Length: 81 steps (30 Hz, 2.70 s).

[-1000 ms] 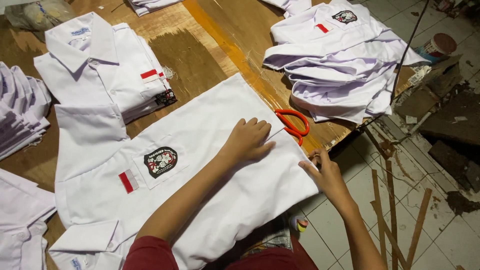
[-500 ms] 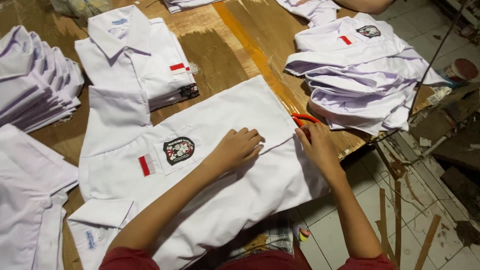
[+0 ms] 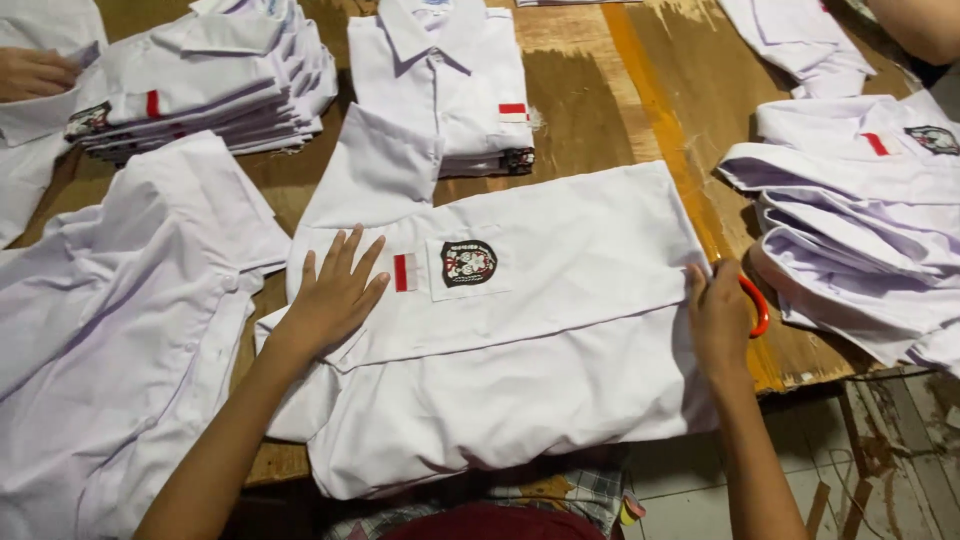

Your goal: Trimming loose threads with scissors and folding white school shirts on a factory worktable.

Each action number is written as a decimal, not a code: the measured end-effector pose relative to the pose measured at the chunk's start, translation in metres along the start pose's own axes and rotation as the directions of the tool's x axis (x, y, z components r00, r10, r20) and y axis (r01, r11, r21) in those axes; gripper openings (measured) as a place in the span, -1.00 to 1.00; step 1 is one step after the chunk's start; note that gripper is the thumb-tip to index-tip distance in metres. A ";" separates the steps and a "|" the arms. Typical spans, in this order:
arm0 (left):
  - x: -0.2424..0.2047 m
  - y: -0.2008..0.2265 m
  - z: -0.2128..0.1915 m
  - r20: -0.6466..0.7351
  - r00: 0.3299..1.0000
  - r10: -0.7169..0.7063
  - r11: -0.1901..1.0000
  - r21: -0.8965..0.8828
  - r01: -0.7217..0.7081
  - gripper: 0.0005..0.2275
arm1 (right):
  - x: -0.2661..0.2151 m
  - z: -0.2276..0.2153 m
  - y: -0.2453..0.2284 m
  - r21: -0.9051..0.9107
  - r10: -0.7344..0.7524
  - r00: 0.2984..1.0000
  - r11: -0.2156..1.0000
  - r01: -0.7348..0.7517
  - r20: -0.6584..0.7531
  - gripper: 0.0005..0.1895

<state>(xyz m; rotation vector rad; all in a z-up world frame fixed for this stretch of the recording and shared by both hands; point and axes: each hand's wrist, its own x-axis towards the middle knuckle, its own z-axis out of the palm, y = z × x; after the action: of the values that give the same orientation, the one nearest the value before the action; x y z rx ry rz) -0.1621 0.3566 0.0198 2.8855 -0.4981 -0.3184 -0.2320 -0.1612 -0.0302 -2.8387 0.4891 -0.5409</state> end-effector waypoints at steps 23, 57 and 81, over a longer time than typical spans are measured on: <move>-0.001 0.000 0.031 -0.336 0.775 0.535 0.750 -0.232 -0.619 -0.83 | -0.053 0.020 -0.234 0.438 -0.875 0.483 0.429 0.790 -0.015 -0.68; -0.009 -0.025 0.030 -0.402 0.728 0.556 0.697 -0.253 -0.671 -0.96 | -0.070 0.059 -0.282 0.433 -0.916 0.385 0.395 0.810 0.115 -0.93; -0.016 -0.020 0.011 -0.286 0.793 0.538 0.750 -0.267 -0.605 -0.96 | -0.068 0.051 -0.287 0.611 -0.853 0.495 0.482 0.629 0.164 -0.77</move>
<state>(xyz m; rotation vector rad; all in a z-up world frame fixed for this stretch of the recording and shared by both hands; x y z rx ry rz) -0.1734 0.3789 0.0077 2.2406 -1.1297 -0.0162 -0.1908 0.1349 -0.0227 -2.3868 -0.9705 -0.0477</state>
